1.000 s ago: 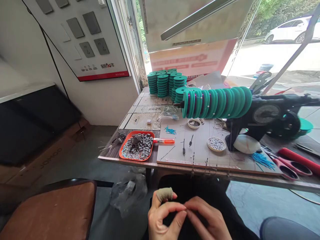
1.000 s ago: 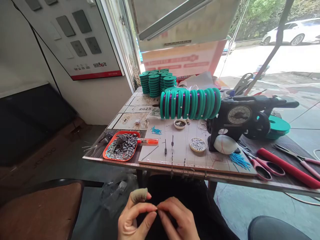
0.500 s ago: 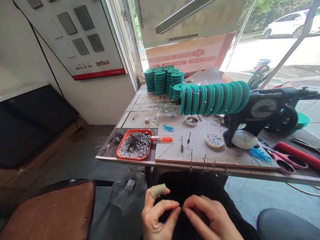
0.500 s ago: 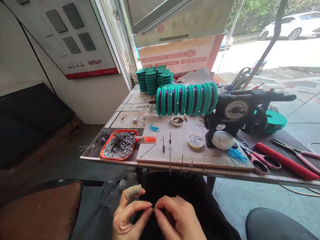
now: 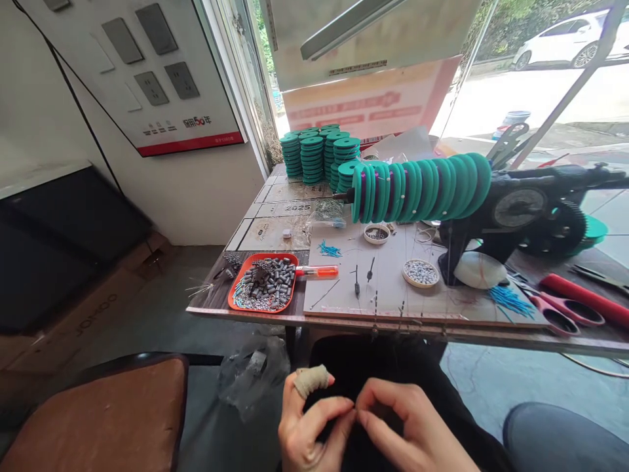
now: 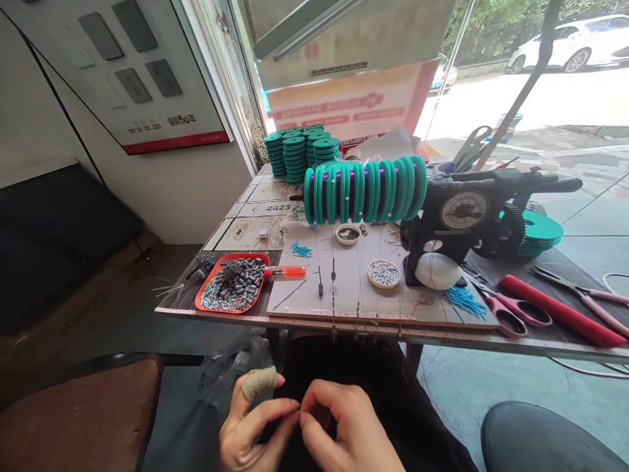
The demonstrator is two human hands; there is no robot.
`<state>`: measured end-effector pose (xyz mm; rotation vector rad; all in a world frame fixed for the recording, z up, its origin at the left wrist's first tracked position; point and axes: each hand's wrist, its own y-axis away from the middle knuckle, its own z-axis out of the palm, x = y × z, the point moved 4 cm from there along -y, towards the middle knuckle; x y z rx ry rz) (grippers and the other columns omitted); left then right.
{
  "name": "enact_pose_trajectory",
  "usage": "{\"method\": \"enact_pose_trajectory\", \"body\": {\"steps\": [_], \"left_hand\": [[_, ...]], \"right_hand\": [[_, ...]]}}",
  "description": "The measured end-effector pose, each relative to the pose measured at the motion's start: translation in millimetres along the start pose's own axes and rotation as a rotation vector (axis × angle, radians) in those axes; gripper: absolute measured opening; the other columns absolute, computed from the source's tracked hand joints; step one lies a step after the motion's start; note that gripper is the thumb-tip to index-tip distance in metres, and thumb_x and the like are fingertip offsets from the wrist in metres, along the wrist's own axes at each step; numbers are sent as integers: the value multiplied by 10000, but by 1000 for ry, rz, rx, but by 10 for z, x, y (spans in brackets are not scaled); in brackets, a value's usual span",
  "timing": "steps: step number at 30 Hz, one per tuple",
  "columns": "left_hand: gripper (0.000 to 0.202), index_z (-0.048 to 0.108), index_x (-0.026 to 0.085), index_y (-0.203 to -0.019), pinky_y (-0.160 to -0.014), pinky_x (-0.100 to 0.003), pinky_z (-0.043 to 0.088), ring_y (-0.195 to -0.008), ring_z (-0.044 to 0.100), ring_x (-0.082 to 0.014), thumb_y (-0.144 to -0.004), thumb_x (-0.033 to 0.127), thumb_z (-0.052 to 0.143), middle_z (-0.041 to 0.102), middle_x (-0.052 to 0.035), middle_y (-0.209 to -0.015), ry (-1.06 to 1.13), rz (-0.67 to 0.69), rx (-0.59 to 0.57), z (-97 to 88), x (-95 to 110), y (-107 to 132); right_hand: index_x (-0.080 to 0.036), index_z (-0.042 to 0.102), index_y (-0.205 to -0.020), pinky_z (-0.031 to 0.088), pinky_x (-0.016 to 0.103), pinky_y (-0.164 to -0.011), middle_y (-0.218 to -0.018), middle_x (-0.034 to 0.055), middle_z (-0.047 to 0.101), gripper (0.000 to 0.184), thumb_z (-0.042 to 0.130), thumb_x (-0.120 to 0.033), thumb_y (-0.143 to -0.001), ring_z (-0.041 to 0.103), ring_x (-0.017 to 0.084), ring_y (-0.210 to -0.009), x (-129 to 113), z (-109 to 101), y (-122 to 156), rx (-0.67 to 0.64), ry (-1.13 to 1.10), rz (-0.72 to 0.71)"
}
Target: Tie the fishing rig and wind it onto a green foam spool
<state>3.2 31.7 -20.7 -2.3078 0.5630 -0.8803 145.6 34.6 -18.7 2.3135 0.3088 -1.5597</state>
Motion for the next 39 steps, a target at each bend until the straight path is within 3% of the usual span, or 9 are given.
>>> {"method": "enact_pose_trajectory", "body": {"steps": [12,28,34,39], "left_hand": [[60,694,255,-685,-718,-152,521,-882,546,-85,-641,269,731,573,-6,-908,-21,21,2,0,9,-2],[60,695,255,-686,-716,-160,521,-875,549,-89,-640,269,731,593,-9,-894,-6,26,14,-4,18,-9],[44,680,229,-663,-788,-175,486,-895,528,-83,-699,254,674,582,-3,-897,67,-117,89,-1,94,-17],[39,684,242,-665,-845,-173,452,-933,521,-90,-699,225,672,591,15,-926,-2,-49,102,-14,152,-16]], "right_hand": [[-9,551,-714,147,-50,-504,-641,0,451,317,353,-243,-795,270,-102,-557,35,10,-12,-31,40,56],[-9,550,-697,158,-43,-500,-636,4,455,335,356,-263,-800,283,-99,-553,25,5,-10,4,3,1],[-8,551,-699,149,-43,-490,-632,4,455,316,351,-232,-794,277,-99,-544,28,3,-19,-10,21,22],[-6,552,-700,142,-54,-498,-628,-5,454,271,351,-171,-776,272,-107,-542,28,16,-20,-16,56,42]]}}
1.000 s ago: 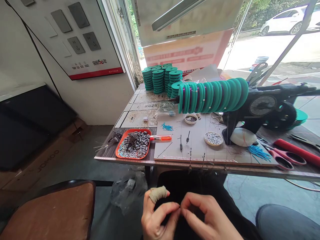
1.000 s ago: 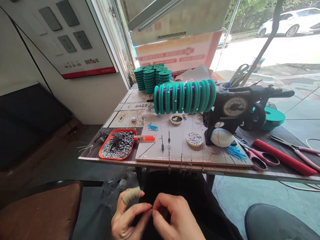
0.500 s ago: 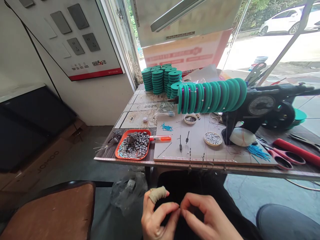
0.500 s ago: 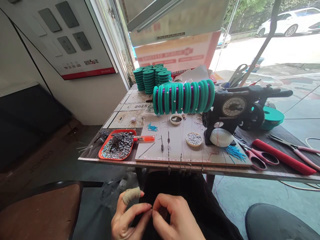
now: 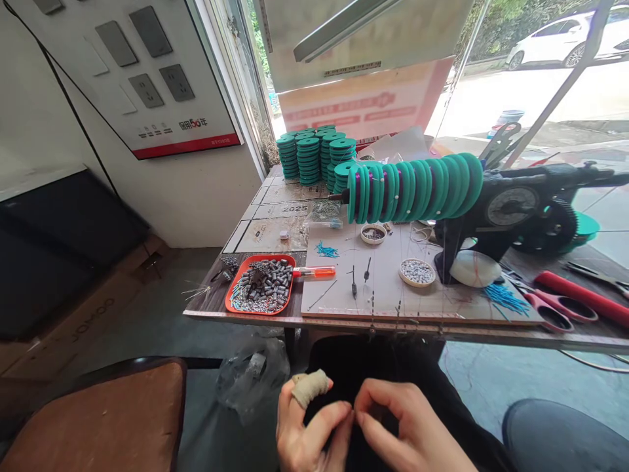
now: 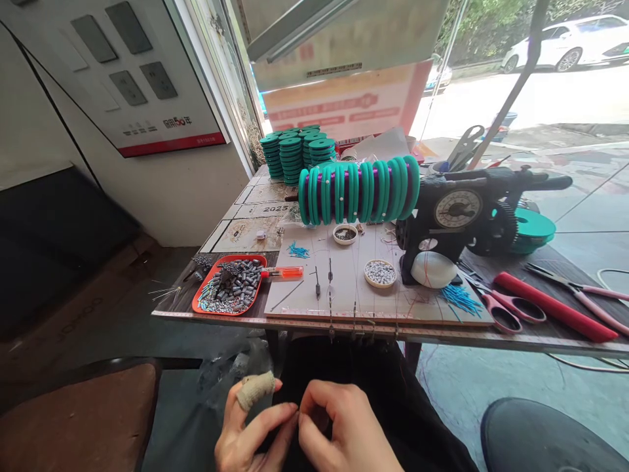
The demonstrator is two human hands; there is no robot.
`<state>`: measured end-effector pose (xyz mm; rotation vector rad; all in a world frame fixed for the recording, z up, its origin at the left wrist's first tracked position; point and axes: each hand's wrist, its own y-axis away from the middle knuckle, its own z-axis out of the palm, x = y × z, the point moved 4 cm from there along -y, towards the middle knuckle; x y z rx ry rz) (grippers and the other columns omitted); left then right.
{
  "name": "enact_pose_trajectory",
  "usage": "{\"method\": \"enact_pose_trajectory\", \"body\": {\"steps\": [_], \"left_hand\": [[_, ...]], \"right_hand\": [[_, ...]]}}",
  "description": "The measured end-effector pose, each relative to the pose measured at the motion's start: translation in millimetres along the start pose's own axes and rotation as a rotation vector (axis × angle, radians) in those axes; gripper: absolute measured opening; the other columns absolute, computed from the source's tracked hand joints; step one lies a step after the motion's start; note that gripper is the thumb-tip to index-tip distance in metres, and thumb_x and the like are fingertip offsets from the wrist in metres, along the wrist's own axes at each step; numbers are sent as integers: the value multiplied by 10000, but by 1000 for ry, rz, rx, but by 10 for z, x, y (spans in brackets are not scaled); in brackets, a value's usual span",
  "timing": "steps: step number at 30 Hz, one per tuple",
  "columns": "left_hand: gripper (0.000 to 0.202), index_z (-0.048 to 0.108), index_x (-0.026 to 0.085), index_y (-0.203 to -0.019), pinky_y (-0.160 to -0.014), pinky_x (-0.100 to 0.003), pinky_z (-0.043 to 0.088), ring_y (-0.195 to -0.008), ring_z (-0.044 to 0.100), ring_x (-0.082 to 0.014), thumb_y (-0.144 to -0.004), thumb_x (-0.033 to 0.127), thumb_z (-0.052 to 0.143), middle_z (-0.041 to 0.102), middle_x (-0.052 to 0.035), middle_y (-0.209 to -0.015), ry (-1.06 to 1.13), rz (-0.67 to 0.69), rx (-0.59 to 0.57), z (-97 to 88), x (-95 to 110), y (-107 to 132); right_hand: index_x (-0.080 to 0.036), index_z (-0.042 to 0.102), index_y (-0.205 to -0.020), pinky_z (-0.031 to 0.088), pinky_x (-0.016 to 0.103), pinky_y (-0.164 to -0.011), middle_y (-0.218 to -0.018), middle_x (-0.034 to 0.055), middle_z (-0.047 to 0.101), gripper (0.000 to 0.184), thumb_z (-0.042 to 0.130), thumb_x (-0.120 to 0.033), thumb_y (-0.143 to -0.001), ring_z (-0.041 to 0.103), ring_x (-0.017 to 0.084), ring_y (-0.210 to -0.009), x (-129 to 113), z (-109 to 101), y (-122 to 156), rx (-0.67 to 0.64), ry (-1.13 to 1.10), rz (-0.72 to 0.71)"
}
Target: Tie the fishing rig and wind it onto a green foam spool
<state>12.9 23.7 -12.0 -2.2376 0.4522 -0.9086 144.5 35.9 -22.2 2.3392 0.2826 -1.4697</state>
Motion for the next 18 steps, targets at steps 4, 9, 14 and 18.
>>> {"method": "enact_pose_trajectory", "body": {"steps": [4,9,14,18], "left_hand": [[50,677,239,-666,-864,-180,433,-942,509,-97,-680,192,690,582,21,-945,-28,22,-12,-15,2,-1],[39,665,224,-662,-835,-160,439,-936,503,-85,-690,202,679,560,15,-941,-1,-13,-69,-8,-8,-30],[37,667,221,-657,-832,-158,440,-934,506,-83,-690,212,681,566,14,-930,4,-16,-65,-3,-9,-42],[59,665,217,-666,-840,-180,449,-935,511,-86,-706,174,657,562,6,-944,-6,-20,-69,3,2,-37]], "right_hand": [[-5,552,-688,147,-60,-507,-611,-10,444,252,362,-153,-763,276,-111,-543,-4,19,-10,2,0,-17],[-6,544,-684,159,-53,-504,-613,-5,443,278,351,-183,-777,284,-106,-541,3,5,-11,31,-41,-47],[-6,539,-693,175,-53,-519,-629,2,445,293,344,-204,-787,301,-103,-560,-6,5,-6,30,-55,-64],[-15,549,-727,166,-53,-523,-648,-1,448,298,337,-214,-792,291,-104,-568,27,23,-3,-21,-17,8]]}}
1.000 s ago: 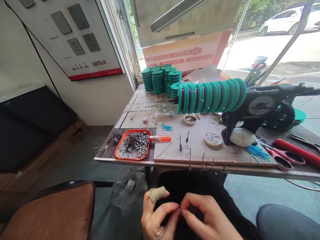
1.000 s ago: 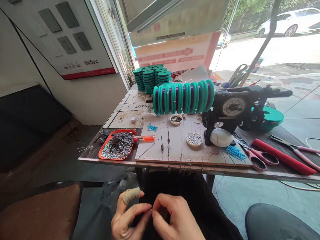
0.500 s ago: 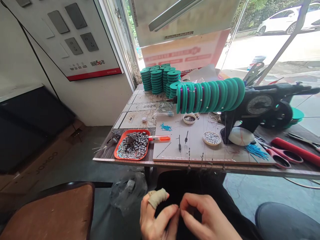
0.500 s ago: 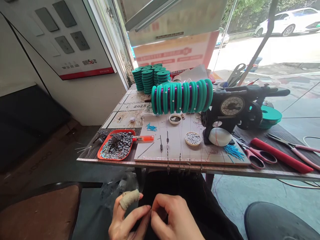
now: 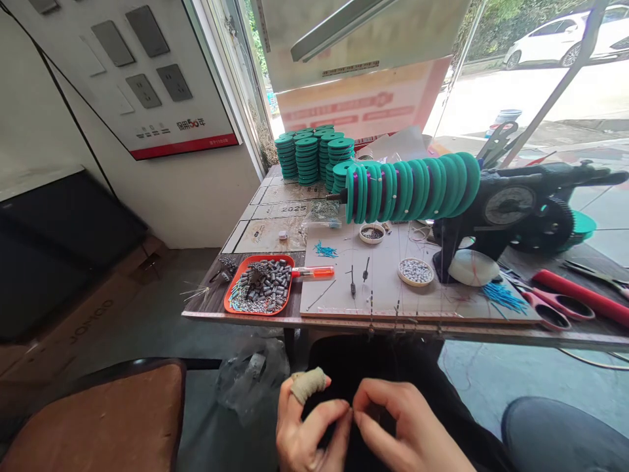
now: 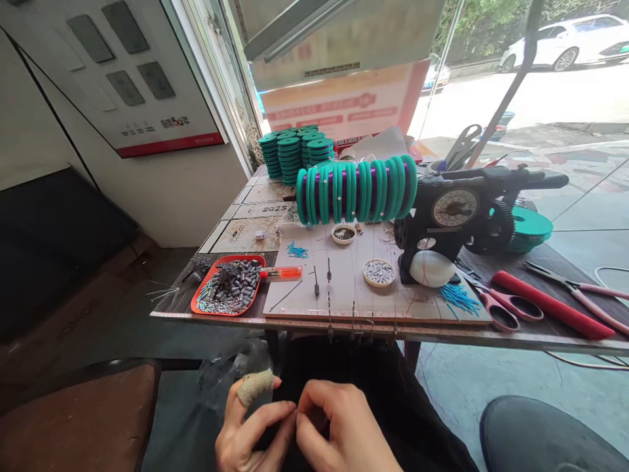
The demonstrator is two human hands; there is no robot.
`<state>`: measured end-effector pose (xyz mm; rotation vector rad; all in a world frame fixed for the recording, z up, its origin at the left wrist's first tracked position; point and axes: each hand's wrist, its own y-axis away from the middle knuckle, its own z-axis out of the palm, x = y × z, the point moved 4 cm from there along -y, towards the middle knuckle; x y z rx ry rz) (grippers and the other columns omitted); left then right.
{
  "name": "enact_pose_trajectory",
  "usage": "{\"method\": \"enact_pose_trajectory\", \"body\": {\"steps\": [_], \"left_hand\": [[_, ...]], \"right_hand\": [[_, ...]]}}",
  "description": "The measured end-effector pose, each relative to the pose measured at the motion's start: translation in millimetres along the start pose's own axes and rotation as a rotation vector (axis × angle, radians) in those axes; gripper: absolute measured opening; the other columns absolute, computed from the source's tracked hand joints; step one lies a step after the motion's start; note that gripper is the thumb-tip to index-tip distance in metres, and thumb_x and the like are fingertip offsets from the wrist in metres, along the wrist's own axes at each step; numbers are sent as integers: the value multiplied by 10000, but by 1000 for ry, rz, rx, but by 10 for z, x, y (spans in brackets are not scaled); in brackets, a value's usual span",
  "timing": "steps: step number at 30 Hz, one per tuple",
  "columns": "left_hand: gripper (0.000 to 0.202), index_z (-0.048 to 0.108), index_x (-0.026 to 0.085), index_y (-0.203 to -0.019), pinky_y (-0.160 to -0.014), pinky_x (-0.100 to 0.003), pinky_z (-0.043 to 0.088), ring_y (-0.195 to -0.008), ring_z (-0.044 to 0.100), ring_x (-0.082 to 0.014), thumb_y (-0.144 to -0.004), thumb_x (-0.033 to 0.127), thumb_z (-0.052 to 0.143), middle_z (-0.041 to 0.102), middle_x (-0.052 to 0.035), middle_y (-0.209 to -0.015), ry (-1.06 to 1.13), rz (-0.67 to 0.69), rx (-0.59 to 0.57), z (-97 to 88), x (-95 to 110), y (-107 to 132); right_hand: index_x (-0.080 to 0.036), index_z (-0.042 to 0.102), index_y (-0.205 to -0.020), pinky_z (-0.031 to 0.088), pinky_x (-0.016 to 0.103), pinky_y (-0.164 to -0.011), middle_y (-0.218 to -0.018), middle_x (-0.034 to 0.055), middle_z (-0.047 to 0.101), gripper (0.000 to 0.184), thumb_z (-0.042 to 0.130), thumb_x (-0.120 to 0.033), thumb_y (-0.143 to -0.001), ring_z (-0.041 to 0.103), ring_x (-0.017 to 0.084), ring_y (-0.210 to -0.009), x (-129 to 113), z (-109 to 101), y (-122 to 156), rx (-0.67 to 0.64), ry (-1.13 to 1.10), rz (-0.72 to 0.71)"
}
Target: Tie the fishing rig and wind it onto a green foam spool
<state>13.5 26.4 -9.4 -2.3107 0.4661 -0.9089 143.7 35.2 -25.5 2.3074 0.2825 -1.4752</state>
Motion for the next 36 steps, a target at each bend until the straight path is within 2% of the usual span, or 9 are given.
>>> {"method": "enact_pose_trajectory", "body": {"steps": [8,13,20,26,36], "left_hand": [[124,665,214,-691,-874,-178,424,-962,501,-87,-685,91,664,556,9,-972,-23,28,-8,-16,24,3],[177,655,209,-688,-870,-187,418,-966,495,-93,-662,35,667,555,12,-980,-38,35,-10,-19,36,5],[168,647,201,-695,-876,-179,416,-971,490,-89,-654,42,681,546,13,-986,-17,45,-19,-16,35,1],[95,655,205,-673,-876,-166,424,-963,496,-79,-696,114,658,551,11,-962,5,41,-32,-13,34,-2],[82,655,205,-653,-855,-162,430,-948,498,-75,-718,157,641,555,8,-953,0,28,-26,-13,43,-14]], "right_hand": [[-26,555,-763,175,-53,-547,-681,2,453,331,318,-252,-812,301,-101,-602,27,-2,2,-20,31,20],[-25,565,-767,171,-54,-546,-681,-2,457,302,338,-220,-811,295,-104,-596,-6,-4,-15,-27,56,66],[-28,587,-767,147,-50,-526,-664,-12,455,255,368,-157,-792,270,-111,-573,-50,-14,-26,-64,79,133],[-30,586,-785,155,-58,-517,-670,-11,453,289,351,-197,-800,273,-108,-579,-36,-48,-3,-51,31,116],[-31,595,-795,124,-41,-491,-663,-16,454,260,368,-157,-787,244,-108,-550,-98,-61,-19,-106,89,178]]}}
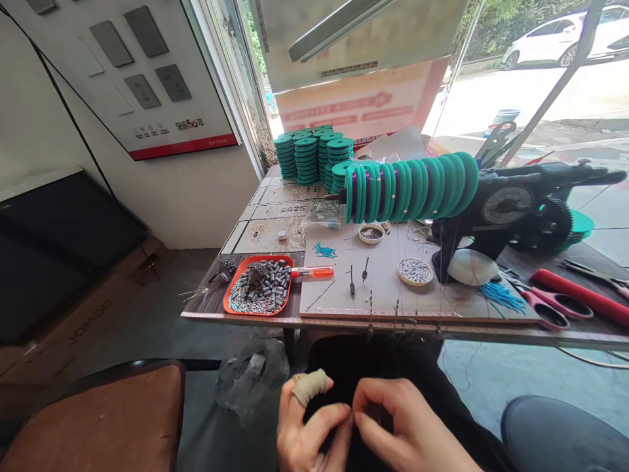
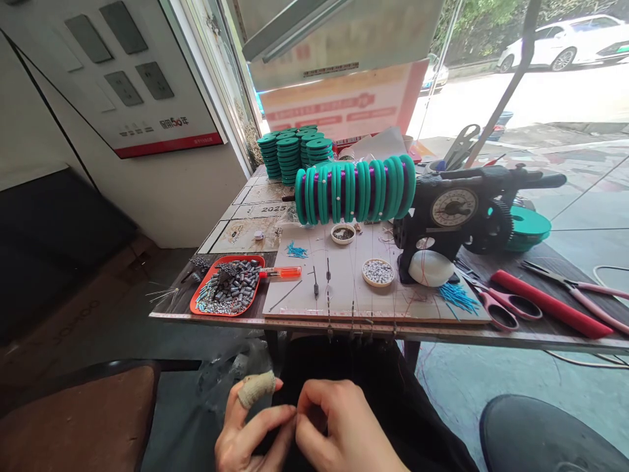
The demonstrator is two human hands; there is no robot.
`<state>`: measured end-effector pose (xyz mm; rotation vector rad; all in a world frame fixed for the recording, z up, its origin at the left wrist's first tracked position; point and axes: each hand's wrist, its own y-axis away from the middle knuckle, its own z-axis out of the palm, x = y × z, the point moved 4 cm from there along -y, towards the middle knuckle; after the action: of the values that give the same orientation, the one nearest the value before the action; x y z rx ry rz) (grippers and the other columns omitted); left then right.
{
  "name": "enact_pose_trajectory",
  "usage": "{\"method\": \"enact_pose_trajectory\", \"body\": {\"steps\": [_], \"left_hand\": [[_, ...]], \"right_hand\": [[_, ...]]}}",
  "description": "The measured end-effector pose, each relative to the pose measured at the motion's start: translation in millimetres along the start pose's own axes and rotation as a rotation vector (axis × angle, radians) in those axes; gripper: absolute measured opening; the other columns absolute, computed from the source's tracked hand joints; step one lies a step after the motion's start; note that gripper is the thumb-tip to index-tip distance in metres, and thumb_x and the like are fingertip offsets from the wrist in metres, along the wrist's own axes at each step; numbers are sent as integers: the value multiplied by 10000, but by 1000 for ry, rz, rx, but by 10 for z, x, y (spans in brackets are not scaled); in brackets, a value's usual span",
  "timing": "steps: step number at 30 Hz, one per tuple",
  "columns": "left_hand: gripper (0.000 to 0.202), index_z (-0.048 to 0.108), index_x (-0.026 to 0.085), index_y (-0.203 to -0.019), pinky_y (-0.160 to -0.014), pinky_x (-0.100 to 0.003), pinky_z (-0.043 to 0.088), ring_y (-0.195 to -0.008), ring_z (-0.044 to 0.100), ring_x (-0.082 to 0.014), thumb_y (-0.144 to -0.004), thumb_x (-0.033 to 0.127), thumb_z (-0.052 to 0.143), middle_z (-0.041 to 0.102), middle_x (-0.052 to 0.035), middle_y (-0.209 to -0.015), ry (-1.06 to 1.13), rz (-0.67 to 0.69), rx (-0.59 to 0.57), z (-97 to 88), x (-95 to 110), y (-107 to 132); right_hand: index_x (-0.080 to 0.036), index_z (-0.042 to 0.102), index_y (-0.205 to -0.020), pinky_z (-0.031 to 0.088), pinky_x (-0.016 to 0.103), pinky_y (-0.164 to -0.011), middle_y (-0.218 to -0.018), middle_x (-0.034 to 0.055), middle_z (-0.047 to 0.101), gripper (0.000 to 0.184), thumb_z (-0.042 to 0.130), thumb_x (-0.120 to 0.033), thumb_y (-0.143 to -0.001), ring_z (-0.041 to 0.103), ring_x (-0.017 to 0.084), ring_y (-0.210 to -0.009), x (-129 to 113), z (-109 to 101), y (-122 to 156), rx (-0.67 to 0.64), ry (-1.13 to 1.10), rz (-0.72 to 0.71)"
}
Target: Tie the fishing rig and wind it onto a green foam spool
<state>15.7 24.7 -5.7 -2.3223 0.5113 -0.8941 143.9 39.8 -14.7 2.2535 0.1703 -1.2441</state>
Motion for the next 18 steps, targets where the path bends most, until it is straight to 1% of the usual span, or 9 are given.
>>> {"method": "enact_pose_trajectory", "body": {"steps": [7,12,18], "left_hand": [[90,649,203,-658,-843,-177,445,-953,500,-80,-741,197,615,557,3,-961,39,-48,-6,24,-18,12],[99,658,212,-667,-832,-200,461,-968,496,-94,-748,197,603,557,-5,-976,34,-57,-20,30,-22,27],[89,660,219,-676,-839,-190,444,-966,496,-89,-739,178,613,559,3,-975,24,-38,-35,22,-5,18]], "right_hand": [[-25,596,-789,129,-29,-504,-674,-16,458,272,362,-164,-784,251,-106,-566,17,-4,-5,-22,3,-22],[-21,588,-801,136,-22,-516,-687,-13,454,278,361,-180,-779,251,-98,-585,9,-25,-21,-48,-32,3],[-15,584,-817,138,-10,-522,-691,-8,452,291,355,-190,-777,254,-92,-594,-20,-61,-15,-75,-59,38]]}}
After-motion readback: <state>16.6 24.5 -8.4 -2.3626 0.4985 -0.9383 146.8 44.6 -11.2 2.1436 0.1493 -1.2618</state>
